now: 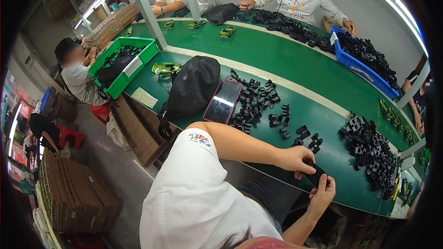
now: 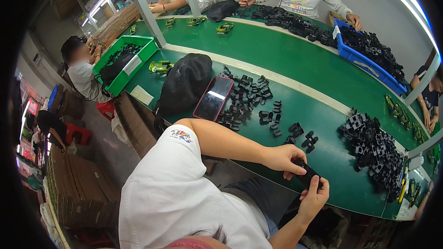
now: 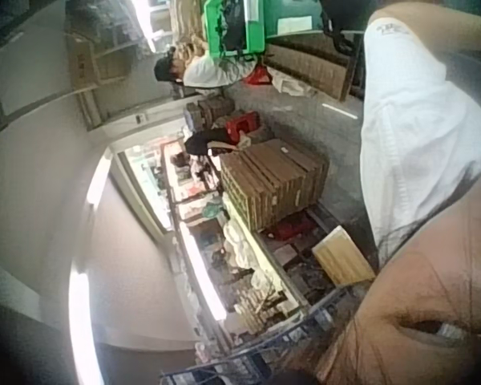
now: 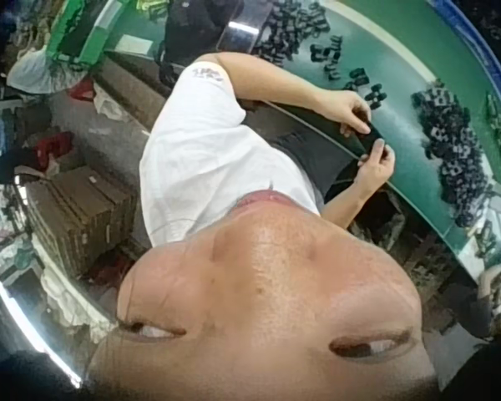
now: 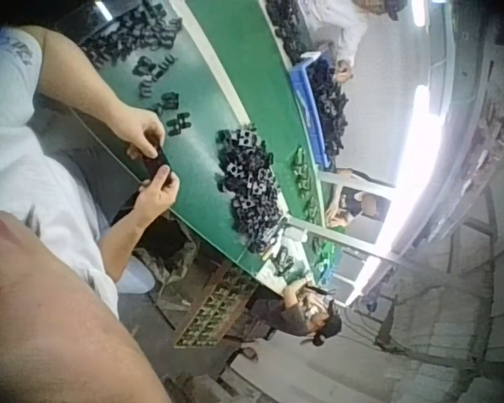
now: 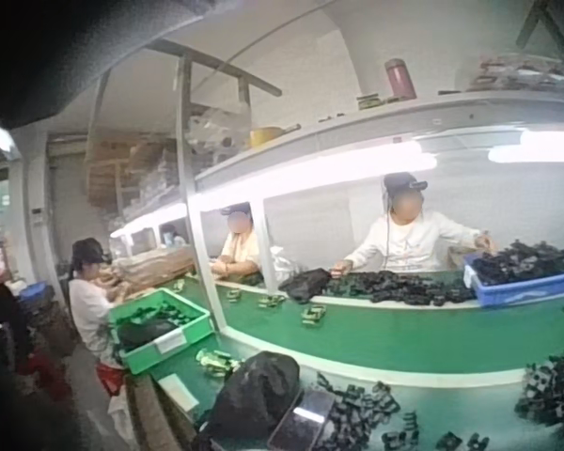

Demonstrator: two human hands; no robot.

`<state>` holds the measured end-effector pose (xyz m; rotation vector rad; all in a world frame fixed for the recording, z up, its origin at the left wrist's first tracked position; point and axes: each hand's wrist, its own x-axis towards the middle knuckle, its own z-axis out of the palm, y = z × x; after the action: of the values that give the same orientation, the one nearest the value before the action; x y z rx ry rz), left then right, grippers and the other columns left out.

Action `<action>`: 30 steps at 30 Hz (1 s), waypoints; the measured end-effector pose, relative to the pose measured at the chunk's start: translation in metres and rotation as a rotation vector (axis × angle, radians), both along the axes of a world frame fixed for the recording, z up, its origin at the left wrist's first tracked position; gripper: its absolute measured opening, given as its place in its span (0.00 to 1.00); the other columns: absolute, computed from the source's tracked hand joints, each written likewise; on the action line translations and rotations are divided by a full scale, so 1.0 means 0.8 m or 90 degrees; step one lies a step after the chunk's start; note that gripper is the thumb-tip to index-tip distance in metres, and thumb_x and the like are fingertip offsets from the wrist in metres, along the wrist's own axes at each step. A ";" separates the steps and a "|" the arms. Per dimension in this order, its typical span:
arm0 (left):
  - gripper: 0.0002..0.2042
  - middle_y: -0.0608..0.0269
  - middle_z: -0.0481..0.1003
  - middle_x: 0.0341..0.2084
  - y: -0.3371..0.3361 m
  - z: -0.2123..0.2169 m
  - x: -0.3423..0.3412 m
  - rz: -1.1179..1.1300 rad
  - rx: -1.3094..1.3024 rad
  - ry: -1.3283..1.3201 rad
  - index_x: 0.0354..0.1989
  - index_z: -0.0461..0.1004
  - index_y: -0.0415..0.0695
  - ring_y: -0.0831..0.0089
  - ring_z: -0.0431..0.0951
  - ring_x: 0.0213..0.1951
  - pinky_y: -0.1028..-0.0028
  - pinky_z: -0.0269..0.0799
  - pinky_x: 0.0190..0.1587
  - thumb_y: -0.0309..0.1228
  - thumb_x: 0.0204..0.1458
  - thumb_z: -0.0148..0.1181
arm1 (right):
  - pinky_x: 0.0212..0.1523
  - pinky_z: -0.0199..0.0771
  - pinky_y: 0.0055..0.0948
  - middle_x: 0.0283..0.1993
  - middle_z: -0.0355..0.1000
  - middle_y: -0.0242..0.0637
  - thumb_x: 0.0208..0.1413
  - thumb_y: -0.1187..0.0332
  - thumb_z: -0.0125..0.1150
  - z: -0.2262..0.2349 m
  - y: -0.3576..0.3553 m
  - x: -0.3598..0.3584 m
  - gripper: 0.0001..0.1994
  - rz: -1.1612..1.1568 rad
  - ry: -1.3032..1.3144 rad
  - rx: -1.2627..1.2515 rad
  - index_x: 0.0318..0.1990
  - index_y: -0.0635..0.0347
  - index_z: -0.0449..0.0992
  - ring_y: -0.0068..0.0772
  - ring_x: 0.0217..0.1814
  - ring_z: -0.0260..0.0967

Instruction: Assembling black plastic components at a factory workstation along an assembly line.

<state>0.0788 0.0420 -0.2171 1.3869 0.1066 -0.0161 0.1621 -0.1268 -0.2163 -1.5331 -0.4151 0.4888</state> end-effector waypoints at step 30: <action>0.12 0.61 0.72 0.21 0.002 -0.001 -0.001 -0.004 0.026 -0.002 0.36 0.67 0.36 0.77 0.75 0.20 0.79 0.72 0.22 0.33 0.52 0.57 | 0.09 0.51 0.12 0.19 0.61 0.27 0.57 0.62 0.54 -0.001 0.003 -0.003 0.12 -0.010 -0.011 -0.011 0.30 0.62 0.66 0.11 0.12 0.53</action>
<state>0.0780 0.0438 -0.2181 1.4274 0.1001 -0.0179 0.1597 -0.1246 -0.2172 -1.5571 -0.4119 0.4682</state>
